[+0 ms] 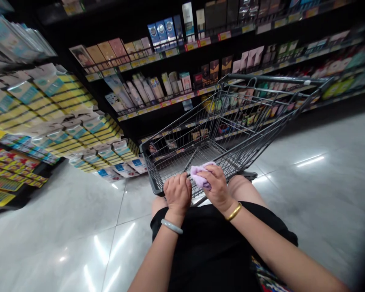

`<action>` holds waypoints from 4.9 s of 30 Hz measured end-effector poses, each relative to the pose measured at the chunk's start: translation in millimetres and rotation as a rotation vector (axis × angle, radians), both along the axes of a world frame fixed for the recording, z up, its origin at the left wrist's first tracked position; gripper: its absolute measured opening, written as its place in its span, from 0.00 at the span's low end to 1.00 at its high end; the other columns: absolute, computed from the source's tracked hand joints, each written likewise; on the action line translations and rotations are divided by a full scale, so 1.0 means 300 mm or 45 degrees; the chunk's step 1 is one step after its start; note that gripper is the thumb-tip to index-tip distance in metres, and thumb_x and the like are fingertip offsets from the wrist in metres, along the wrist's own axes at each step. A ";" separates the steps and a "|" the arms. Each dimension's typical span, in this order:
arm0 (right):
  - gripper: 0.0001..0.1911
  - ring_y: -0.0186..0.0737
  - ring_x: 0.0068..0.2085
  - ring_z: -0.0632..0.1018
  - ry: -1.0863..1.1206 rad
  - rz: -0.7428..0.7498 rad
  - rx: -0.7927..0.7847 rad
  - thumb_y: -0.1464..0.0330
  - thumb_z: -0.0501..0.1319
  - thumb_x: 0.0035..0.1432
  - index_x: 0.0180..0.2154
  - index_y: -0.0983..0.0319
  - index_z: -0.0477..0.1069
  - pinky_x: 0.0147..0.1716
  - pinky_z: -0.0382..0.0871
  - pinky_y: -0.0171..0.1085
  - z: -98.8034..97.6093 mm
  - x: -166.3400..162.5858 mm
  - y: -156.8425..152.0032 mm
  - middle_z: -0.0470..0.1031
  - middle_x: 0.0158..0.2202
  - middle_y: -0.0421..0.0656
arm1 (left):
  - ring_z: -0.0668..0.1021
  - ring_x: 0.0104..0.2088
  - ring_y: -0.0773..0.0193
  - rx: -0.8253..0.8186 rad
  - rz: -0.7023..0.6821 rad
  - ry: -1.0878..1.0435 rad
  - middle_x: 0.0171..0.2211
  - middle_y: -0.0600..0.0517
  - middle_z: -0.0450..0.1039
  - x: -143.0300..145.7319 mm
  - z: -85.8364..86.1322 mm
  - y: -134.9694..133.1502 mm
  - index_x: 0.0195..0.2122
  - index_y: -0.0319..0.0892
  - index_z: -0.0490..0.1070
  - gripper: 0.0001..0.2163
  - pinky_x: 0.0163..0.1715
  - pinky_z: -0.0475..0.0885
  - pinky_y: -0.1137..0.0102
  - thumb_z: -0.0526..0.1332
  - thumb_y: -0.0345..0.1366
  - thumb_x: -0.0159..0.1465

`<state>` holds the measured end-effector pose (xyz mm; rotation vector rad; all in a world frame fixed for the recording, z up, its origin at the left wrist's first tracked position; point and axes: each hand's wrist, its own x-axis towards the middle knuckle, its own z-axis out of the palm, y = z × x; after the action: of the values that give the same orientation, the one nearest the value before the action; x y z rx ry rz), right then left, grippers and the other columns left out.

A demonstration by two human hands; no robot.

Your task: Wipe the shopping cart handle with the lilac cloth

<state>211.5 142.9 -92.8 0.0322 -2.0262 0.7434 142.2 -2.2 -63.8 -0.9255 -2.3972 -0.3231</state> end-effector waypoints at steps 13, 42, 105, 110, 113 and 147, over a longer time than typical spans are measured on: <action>0.18 0.50 0.54 0.69 -0.052 -0.035 0.048 0.73 0.60 0.56 0.49 0.57 0.73 0.59 0.63 0.55 0.063 0.007 -0.001 0.70 0.50 0.48 | 0.72 0.37 0.56 -0.011 0.009 0.044 0.34 0.49 0.74 0.003 0.010 0.003 0.43 0.44 0.72 0.09 0.42 0.60 0.59 0.53 0.37 0.68; 0.15 0.45 0.47 0.74 -0.341 -0.021 0.153 0.71 0.61 0.52 0.44 0.61 0.73 0.63 0.55 0.50 0.198 -0.066 0.069 0.77 0.43 0.46 | 0.71 0.38 0.57 -0.060 0.083 0.040 0.34 0.50 0.73 0.002 -0.003 0.005 0.44 0.44 0.72 0.10 0.44 0.60 0.62 0.53 0.38 0.69; 0.18 0.53 0.53 0.73 -0.171 -0.447 -0.036 0.70 0.60 0.53 0.47 0.61 0.72 0.62 0.57 0.60 0.111 0.016 0.402 0.75 0.49 0.49 | 0.72 0.39 0.57 -0.051 0.139 -0.049 0.37 0.50 0.76 0.009 0.008 0.019 0.44 0.46 0.73 0.10 0.44 0.59 0.61 0.53 0.36 0.69; 0.15 0.46 0.52 0.75 -0.265 0.022 0.067 0.69 0.61 0.57 0.47 0.58 0.72 0.64 0.57 0.57 0.131 0.017 0.229 0.77 0.47 0.45 | 0.72 0.39 0.56 -0.055 0.164 -0.092 0.36 0.50 0.76 0.017 0.021 0.031 0.43 0.46 0.73 0.09 0.43 0.58 0.60 0.54 0.35 0.68; 0.15 0.45 0.54 0.74 -0.249 0.190 0.104 0.68 0.61 0.58 0.48 0.57 0.72 0.65 0.56 0.58 0.126 0.016 0.182 0.77 0.48 0.44 | 0.72 0.39 0.56 -0.058 0.169 -0.107 0.36 0.50 0.76 0.020 0.024 0.034 0.43 0.46 0.73 0.09 0.43 0.58 0.60 0.54 0.36 0.68; 0.19 0.49 0.53 0.74 -0.145 -0.126 0.068 0.68 0.62 0.55 0.49 0.60 0.70 0.64 0.57 0.58 0.074 0.122 0.289 0.76 0.49 0.49 | 0.78 0.37 0.58 -0.350 -0.090 -0.459 0.35 0.47 0.77 0.198 0.147 0.249 0.46 0.43 0.72 0.14 0.31 0.63 0.69 0.53 0.23 0.63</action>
<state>248.1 229.8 -70.7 -0.0806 -2.1392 0.6412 201.6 72.4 -19.6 -1.1583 -2.7938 -0.2023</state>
